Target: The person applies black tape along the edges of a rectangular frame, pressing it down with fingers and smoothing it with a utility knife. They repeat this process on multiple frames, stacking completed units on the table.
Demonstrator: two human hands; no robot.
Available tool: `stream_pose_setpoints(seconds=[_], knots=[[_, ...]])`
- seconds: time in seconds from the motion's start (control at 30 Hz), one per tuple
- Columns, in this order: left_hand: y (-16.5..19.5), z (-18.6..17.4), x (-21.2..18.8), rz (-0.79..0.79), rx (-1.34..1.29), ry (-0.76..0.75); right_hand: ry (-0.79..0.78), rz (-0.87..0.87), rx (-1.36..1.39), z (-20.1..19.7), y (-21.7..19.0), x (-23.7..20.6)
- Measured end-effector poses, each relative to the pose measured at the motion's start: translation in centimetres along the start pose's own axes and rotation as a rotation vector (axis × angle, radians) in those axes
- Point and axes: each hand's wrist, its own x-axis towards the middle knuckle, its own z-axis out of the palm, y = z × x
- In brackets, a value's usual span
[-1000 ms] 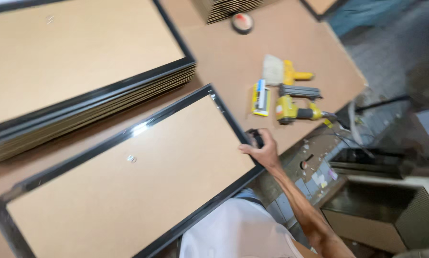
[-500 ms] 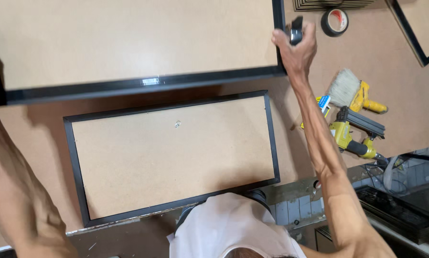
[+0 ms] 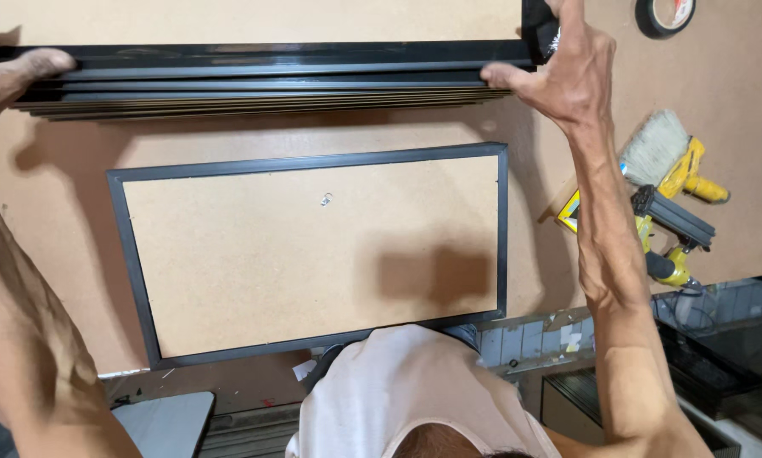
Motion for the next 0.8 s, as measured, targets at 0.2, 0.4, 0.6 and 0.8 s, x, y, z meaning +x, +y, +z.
stream_pose_setpoints(seconds=[0.2,0.4,0.6,0.8], knots=[[0.4,-0.9,-2.2,0.009,-0.035,0.003,0.043,0.187,0.09,0.0,-0.5,-2.6],[4.3,-2.2,0.0,0.023,-0.056,-0.022,0.123,0.356,0.138,1.0,0.1,-4.4],[1.2,-0.4,-0.1,0.038,-0.078,-0.03,0.147,0.318,0.111,1.0,-0.2,-3.6],[1.6,-0.4,-2.3,0.057,-0.089,-0.014,0.129,0.382,0.273,1.3,-0.7,-3.6]])
